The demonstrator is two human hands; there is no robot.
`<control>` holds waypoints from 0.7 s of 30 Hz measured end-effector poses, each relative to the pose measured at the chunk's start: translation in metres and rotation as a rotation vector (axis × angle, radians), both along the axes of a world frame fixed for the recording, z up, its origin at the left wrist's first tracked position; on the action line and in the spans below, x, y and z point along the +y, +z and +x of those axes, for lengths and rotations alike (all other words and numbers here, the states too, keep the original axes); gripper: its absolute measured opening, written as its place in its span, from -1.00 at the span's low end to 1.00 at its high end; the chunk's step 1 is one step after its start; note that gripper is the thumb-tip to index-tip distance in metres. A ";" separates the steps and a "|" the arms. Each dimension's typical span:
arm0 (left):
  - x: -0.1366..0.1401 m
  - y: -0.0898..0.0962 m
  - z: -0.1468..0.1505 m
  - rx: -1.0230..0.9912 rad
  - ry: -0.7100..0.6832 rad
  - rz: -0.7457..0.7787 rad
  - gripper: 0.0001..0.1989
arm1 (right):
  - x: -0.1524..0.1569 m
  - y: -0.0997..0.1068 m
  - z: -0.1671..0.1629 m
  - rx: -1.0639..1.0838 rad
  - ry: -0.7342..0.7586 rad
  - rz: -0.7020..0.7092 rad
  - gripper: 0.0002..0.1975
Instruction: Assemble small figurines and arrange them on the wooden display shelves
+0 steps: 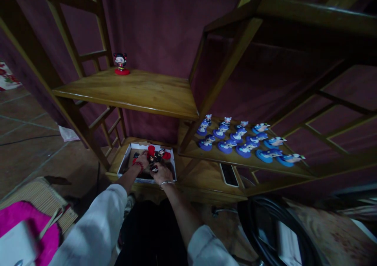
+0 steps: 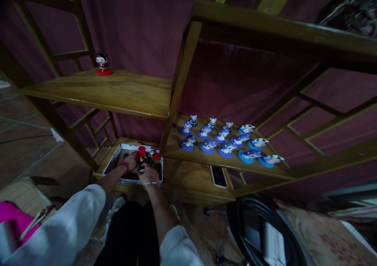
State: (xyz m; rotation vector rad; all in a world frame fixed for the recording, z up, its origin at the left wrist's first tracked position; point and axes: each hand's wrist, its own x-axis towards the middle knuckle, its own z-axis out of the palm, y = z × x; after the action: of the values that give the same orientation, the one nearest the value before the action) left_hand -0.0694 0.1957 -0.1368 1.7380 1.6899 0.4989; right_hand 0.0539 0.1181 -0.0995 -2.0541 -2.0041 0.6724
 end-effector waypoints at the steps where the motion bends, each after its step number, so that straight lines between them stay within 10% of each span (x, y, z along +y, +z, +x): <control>1: 0.001 -0.001 0.000 0.033 -0.010 -0.005 -0.53 | 0.000 0.000 0.000 0.001 -0.004 -0.004 -0.67; 21: 0.002 -0.003 0.001 0.258 -0.004 -0.062 -0.56 | -0.001 -0.001 -0.001 0.014 -0.023 0.003 -0.66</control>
State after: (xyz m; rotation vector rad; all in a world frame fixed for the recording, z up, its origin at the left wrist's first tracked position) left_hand -0.0681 0.1980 -0.1402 1.8224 1.8570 0.2245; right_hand 0.0533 0.1176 -0.1006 -2.0615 -1.9699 0.6776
